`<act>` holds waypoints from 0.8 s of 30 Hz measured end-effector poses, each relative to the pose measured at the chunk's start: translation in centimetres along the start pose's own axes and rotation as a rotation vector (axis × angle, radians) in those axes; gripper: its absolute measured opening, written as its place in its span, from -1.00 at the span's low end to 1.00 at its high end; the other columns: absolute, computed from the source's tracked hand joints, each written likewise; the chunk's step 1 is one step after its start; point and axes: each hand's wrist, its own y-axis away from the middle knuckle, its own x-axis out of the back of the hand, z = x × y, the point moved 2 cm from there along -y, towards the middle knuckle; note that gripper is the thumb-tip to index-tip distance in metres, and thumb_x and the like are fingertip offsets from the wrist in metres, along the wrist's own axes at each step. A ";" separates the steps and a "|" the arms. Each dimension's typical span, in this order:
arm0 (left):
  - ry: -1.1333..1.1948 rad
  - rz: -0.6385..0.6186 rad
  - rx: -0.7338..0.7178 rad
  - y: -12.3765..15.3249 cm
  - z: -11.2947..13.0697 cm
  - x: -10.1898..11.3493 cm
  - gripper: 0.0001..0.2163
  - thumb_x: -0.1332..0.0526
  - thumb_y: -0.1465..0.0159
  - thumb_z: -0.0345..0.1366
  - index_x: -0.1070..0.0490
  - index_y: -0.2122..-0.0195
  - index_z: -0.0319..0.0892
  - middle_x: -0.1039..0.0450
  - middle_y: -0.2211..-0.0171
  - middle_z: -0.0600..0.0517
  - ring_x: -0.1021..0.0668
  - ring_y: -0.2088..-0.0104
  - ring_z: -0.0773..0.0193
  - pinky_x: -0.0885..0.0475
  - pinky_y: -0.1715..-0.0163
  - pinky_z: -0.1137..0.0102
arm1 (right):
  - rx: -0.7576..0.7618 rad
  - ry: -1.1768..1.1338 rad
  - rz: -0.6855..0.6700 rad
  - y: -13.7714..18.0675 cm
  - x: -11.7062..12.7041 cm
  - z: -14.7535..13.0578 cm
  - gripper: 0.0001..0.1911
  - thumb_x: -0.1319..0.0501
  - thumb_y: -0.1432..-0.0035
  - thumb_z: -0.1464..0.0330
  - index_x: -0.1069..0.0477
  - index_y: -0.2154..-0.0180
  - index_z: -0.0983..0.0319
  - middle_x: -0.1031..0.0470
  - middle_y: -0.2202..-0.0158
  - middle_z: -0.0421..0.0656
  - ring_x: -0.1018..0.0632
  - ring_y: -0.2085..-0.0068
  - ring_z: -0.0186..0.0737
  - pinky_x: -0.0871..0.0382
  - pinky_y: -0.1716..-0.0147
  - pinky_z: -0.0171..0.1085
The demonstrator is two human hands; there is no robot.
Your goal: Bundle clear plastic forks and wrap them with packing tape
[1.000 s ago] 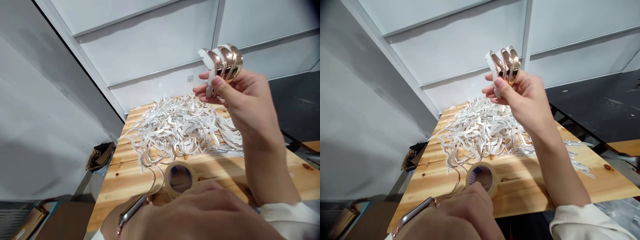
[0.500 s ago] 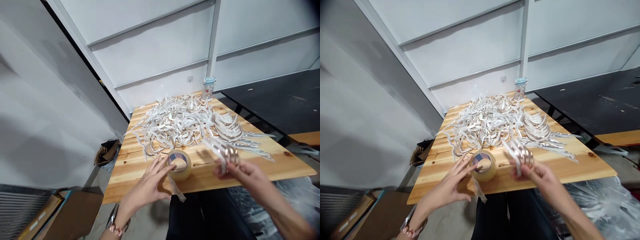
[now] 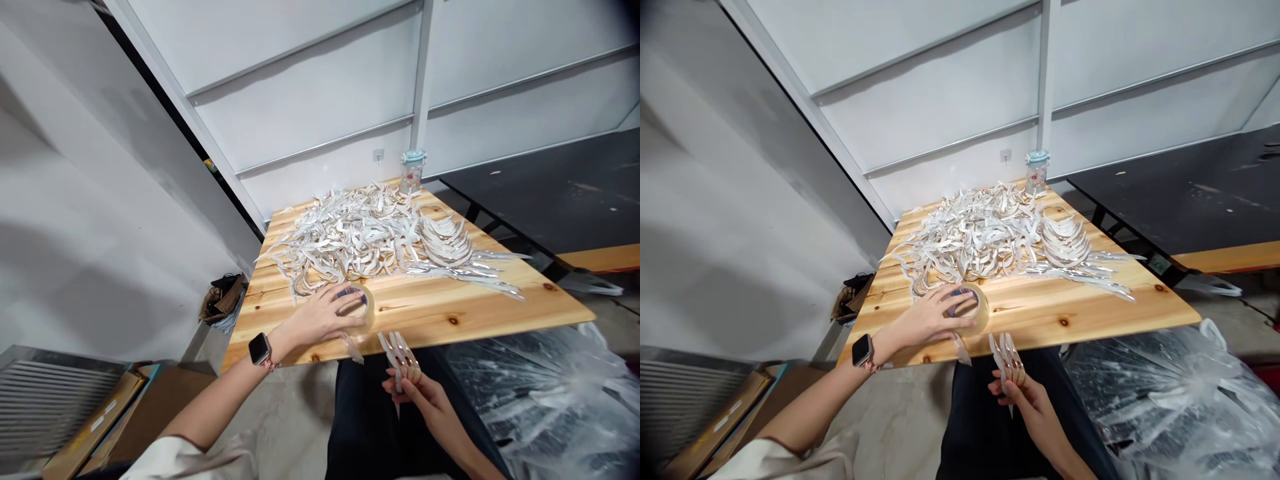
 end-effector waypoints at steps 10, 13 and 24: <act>0.011 -0.085 0.001 -1.0 1.4 -1.6 -0.79 -0.12 -0.36 -0.31 -0.57 0.26 -0.14 -0.14 -0.34 -0.09 -0.31 -0.27 -0.06 -0.22 -0.22 0.05 | -0.006 0.010 0.023 -0.6 -0.4 0.1 -0.53 -0.28 -0.10 -0.01 -0.61 0.15 0.21 -0.67 0.27 0.01 -0.63 0.21 0.08 -0.56 0.32 -0.05; 0.162 -0.034 0.100 -1.1 1.5 -2.4 -0.78 -0.07 -0.36 -0.32 -0.53 0.20 -0.13 -0.15 -0.33 -0.11 -0.53 -0.04 0.02 -0.37 -0.07 0.11 | -0.023 0.007 0.010 -0.9 -0.4 0.4 -0.52 -0.28 -0.09 -0.02 -0.61 0.15 0.21 -0.67 0.28 0.00 -0.63 0.22 0.07 -0.55 0.35 -0.07; 0.310 0.165 0.248 -1.9 2.1 -4.1 -0.62 -0.07 -0.28 -0.37 -0.34 -0.13 -0.19 -0.14 -0.32 -0.24 -0.55 -0.02 0.01 -0.39 -0.05 0.11 | -0.114 -0.037 0.097 -1.9 -0.5 1.1 -0.46 -0.33 -0.01 -0.04 -0.57 0.20 0.29 -0.66 0.37 -0.04 -0.62 0.36 -0.06 -0.46 0.51 -0.21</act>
